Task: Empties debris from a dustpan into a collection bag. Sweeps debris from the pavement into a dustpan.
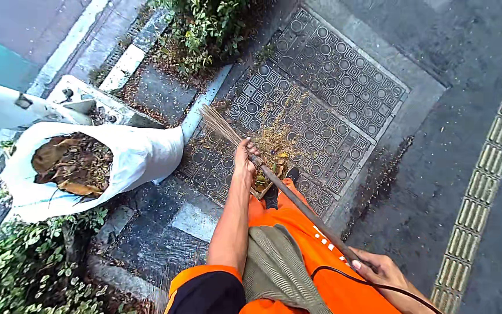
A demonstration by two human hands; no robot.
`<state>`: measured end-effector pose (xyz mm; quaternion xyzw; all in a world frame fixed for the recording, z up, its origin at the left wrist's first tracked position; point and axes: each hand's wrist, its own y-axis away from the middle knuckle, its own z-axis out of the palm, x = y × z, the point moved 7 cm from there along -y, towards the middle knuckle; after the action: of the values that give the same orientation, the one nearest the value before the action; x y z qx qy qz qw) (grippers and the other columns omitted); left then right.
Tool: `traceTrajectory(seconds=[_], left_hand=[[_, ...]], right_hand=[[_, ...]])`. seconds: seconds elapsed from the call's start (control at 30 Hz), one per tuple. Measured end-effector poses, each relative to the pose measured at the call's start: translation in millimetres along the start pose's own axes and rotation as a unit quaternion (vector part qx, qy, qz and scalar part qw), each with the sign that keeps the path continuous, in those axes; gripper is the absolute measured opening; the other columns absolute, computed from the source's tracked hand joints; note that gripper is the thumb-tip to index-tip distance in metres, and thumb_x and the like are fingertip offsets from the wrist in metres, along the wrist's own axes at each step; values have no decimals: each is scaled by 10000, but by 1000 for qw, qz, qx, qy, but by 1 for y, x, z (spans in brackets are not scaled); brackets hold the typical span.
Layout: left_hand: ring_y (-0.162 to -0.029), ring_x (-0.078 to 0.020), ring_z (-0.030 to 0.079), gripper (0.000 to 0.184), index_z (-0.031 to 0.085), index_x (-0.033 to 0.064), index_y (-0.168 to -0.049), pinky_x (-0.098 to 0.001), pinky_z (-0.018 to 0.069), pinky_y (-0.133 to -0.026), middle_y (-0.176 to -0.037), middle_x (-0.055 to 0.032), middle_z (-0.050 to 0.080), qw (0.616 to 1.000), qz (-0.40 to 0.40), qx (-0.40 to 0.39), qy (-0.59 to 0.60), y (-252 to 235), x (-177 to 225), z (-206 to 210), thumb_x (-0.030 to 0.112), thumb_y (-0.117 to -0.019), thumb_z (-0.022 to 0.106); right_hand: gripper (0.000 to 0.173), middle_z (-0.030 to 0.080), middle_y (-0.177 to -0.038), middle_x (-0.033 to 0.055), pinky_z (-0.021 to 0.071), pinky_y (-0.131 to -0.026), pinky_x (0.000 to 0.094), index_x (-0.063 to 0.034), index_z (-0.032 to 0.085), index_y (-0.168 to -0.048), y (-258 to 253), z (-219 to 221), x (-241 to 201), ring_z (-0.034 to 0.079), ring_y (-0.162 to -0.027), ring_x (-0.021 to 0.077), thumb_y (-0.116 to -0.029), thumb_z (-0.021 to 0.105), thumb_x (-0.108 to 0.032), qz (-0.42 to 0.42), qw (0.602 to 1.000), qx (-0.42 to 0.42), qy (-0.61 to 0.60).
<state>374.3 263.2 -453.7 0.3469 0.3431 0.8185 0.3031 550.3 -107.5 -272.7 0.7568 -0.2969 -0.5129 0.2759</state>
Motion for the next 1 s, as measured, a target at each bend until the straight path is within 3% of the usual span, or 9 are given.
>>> traceTrajectory(seconds=[0.17, 0.27, 0.4, 0.47, 0.57, 0.63, 0.77, 0.87, 1.0], left_hand=[[-399, -49, 422, 170, 497, 165, -840, -196, 429, -394, -556, 62, 437, 998, 30, 14, 60, 6, 27, 0, 86, -989, 512], [-397, -34, 415, 184, 515, 180, -837, -177, 410, -391, -550, 77, 440, 995, 46, -18, 86, 16, 37, -1, 120, -1011, 503], [-411, -30, 450, 234, 513, 189, -812, -172, 431, -406, -560, 79, 472, 994, 82, 0, 69, 34, 55, -6, 199, -1044, 486], [-438, -57, 491, 209, 511, 169, -858, -211, 481, -427, -593, 59, 494, 993, 97, 65, 22, 37, 62, -19, 239, -1053, 535], [-438, -54, 482, 227, 514, 181, -899, -215, 478, -423, -606, 64, 491, 989, 119, 81, -10, 50, 61, -19, 338, -1048, 583], [-482, -37, 465, 303, 537, 231, -948, -209, 475, -464, -665, 90, 471, 989, 135, 12, -52, 79, 52, 8, 520, -1020, 589], [-520, -150, 567, 461, 580, 119, -967, -353, 580, -529, -665, -9, 550, 966, 181, -130, -128, 133, 14, 113, 573, -1033, 536], [-681, -236, 716, 331, 531, -62, -1179, -414, 657, -672, -798, -125, 681, 933, 190, -221, -212, 169, -35, 186, 250, -1073, 566], [-973, -154, 703, 463, 591, -13, -1278, -364, 589, -914, -1044, -88, 726, 848, 226, -293, -379, 184, -87, 246, 289, -959, 737]], right_hand=[[339, 644, -729, -16, 482, -504, 227, -88, 691, -1289, 0, 4, -8, 551, -549, 57, -1032, 540, -250, 9, 980, -91, -175], [361, 709, -864, 1, 494, -528, 202, -93, 680, -1298, -5, 10, 0, 598, -618, 36, -1018, 580, -297, 15, 960, -145, -238], [404, 763, -1048, 99, 588, -838, 354, -60, 637, -1371, 0, 4, -29, 732, -904, 157, -1041, 523, -263, -62, 992, -6, 109], [456, 760, -929, 175, 597, -763, 510, -57, 619, -1399, 4, 11, -48, 751, -813, 311, -1044, 512, -322, -79, 967, 42, 239], [376, 754, -899, 110, 588, -776, 471, -131, 692, -1286, -8, 13, -35, 736, -813, 243, -1023, 546, -357, -39, 973, -12, 228], [385, 727, -937, 98, 567, -803, 493, -134, 675, -1210, -31, 9, -18, 709, -864, 243, -962, 610, -421, -17, 972, -51, 229], [801, 577, -1459, 108, 472, -1115, 446, -78, 409, -1558, -79, -31, -74, 551, -1343, 218, -929, 634, -521, -107, 979, 56, 161], [788, 574, -1450, 146, 490, -1104, 413, -3, 411, -1536, -92, -64, -141, 564, -1327, 210, -912, 715, -378, -216, 951, 209, 72], [557, 707, -1224, 154, 540, -1035, 395, 46, 526, -1412, -102, -104, -152, 687, -1137, 196, -921, 691, -159, -212, 915, 339, 43]])
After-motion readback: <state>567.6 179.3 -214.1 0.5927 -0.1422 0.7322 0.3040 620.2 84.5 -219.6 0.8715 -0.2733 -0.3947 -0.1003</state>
